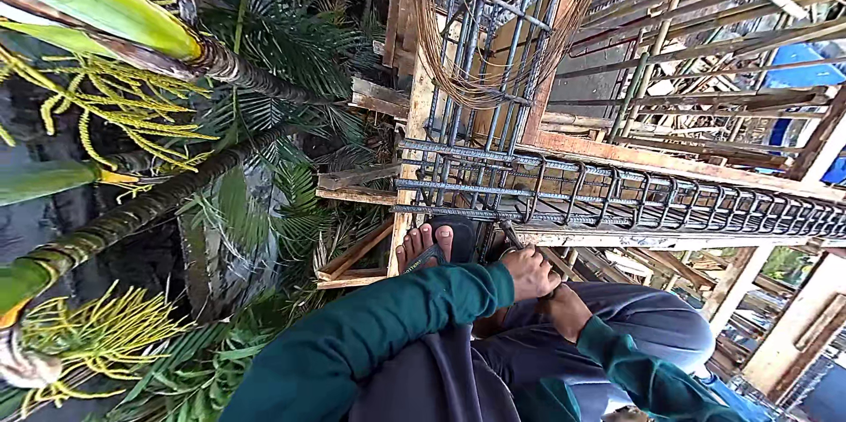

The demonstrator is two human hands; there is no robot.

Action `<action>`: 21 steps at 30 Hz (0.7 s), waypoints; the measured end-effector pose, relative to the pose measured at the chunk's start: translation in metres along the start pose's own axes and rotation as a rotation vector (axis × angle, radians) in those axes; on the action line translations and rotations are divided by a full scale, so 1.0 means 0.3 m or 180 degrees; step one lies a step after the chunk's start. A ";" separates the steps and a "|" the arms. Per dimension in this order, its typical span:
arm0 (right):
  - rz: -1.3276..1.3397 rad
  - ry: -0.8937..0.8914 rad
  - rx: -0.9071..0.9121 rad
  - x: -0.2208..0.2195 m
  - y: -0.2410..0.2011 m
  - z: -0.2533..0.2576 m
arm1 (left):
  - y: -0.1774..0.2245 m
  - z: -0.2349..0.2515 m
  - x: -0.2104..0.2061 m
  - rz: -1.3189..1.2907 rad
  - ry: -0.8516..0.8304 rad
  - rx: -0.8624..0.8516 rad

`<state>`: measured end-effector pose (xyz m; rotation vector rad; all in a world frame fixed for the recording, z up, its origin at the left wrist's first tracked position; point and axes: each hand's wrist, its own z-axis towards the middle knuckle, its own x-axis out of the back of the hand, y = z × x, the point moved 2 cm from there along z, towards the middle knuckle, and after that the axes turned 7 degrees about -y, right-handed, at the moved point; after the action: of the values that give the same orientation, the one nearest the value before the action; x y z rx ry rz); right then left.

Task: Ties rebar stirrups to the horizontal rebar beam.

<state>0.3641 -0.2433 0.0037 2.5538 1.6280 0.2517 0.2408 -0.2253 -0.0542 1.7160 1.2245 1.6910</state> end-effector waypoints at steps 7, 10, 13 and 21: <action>-0.0999 0.0439 -0.0648 -0.046 -0.090 -0.065 | -0.004 0.066 0.055 -0.0205 -0.1155 0.0470; -0.0928 0.0539 -0.0562 -0.061 -0.082 -0.064 | -0.023 0.054 0.024 -0.0289 -0.0792 0.0412; -0.1228 0.0612 -0.0627 -0.045 -0.075 -0.066 | -0.027 0.054 0.002 -0.0297 -0.0331 0.0372; -0.1266 0.1061 -0.0289 -0.071 -0.039 -0.060 | -0.036 0.049 -0.093 0.0468 0.1190 0.0231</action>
<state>0.3413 -0.2576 0.0174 2.1444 2.1352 0.7219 0.2555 -0.2387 -0.0810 1.6112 1.3594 2.1525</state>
